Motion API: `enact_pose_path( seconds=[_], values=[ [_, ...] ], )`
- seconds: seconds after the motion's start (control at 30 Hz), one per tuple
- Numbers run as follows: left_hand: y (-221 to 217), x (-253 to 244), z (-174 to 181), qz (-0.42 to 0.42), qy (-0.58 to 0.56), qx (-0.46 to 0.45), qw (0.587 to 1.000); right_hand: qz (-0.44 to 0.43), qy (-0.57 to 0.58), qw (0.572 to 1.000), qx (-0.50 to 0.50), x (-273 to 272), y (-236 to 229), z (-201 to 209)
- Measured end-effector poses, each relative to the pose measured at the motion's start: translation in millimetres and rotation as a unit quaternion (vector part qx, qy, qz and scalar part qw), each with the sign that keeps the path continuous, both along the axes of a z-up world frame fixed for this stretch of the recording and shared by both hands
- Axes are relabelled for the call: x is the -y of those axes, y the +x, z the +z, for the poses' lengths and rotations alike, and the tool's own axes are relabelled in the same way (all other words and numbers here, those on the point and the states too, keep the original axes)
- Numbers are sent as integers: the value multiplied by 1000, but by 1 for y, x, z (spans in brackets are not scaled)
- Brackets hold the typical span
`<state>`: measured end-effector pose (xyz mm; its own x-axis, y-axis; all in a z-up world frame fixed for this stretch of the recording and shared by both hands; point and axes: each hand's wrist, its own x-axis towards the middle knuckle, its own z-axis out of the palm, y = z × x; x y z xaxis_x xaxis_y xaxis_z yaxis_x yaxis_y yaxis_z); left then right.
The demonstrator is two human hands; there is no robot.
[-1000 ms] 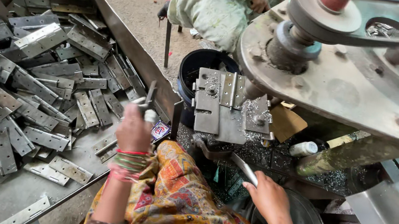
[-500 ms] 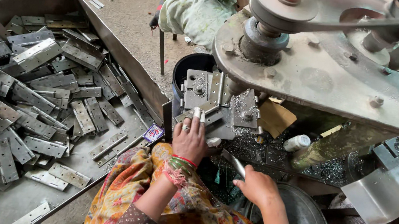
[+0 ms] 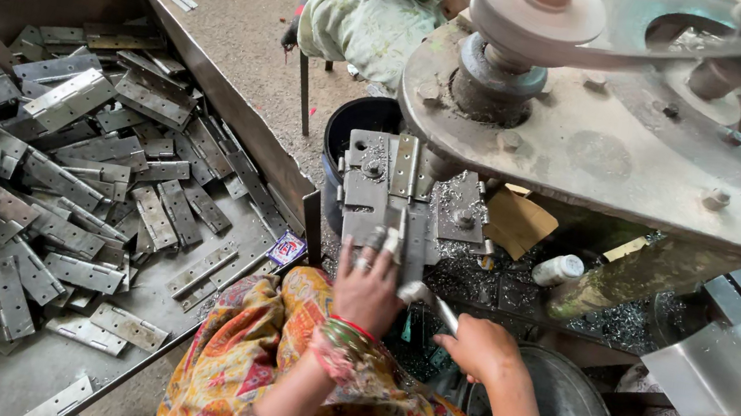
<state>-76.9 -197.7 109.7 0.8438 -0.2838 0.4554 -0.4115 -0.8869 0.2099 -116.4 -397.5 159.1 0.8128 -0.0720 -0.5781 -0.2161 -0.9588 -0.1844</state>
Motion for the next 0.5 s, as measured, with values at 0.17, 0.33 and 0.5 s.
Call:
enact_pose_path(
  seconds=[0.17,0.33,0.5],
  values=[
    [28,26,-7,24,16,-29,999,8,2,1000,17,2,-2,-7],
    [49,32,-8,54,78,-4,995,13,-5,999,34,2,-3,-9],
    [31,35,-15,51,105,-23,993,8,-9,999,36,4,0,-13]
  ],
)
